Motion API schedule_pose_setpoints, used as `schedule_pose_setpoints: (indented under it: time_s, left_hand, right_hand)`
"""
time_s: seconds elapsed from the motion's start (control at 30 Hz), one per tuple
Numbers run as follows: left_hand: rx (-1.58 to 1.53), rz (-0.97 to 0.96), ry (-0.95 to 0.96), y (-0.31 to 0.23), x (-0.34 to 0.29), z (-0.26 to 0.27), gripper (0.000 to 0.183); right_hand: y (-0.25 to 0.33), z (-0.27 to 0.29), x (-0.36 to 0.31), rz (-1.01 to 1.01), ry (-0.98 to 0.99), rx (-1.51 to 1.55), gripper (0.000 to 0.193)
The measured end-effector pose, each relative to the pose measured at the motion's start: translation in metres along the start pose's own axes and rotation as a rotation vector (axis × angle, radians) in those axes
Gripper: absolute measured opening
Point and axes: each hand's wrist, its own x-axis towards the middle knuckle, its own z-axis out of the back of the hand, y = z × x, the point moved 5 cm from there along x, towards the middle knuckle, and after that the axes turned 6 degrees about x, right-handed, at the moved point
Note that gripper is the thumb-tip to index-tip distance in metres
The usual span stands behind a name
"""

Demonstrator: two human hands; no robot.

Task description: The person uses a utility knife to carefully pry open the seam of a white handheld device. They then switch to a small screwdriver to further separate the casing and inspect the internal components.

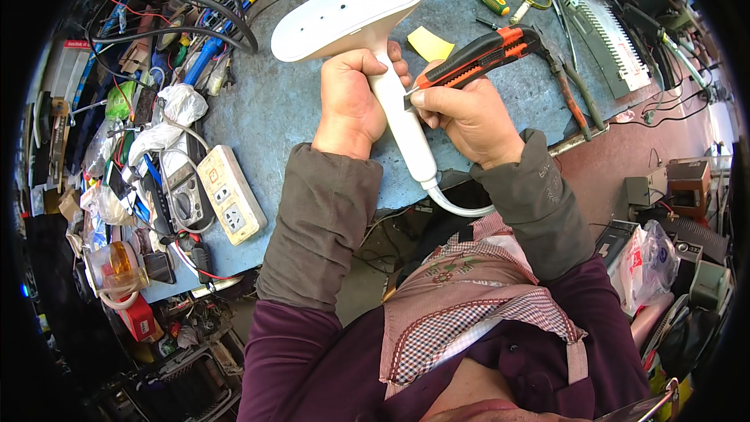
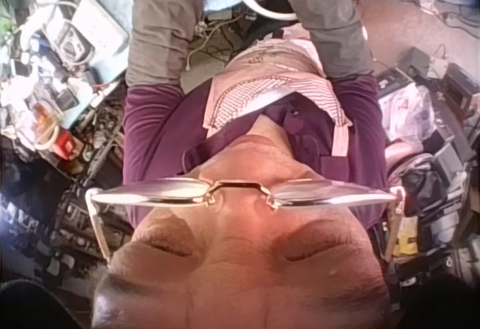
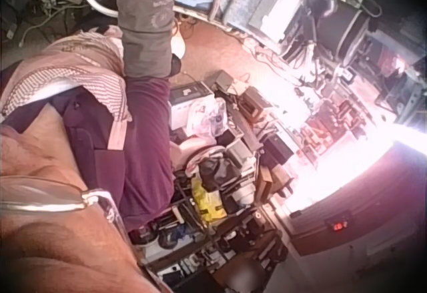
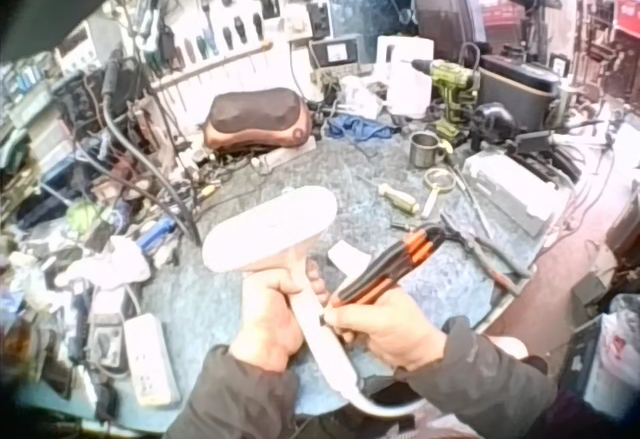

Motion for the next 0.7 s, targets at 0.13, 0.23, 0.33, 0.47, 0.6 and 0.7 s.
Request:
schedule_pose_setpoints:
  time_s: [0.13,0.23,0.33,0.47,0.6,0.7]
  left_hand:
    - [-0.026,0.007,0.013,-0.0003,-0.0013,-0.0019,0.044]
    - [-0.019,0.002,0.019,-0.0008,-0.0011,-0.0017,0.045]
    - [0.005,-0.001,0.018,-0.0017,-0.0013,-0.0041,0.048]
    - [0.004,0.001,0.013,-0.0013,-0.0003,-0.0017,0.050]
    - [0.020,-0.010,-0.014,-0.0017,-0.0010,-0.0016,0.051]
    - [0.012,-0.006,-0.019,-0.0009,0.0000,-0.0004,0.051]
  right_hand:
    - [0.0037,-0.0071,-0.0034,0.003,-0.006,-0.033,0.006]
    - [0.0043,-0.0081,-0.0038,0.029,0.016,-0.068,0.006]
    - [0.0035,-0.0071,-0.0028,0.055,0.036,-0.087,0.006]
    - [0.0042,-0.0080,-0.0027,0.121,0.039,-0.201,0.006]
    - [0.0027,-0.0085,-0.0010,0.107,0.041,-0.181,0.006]
    - [0.0026,-0.0062,0.0006,0.081,0.061,-0.143,0.006]
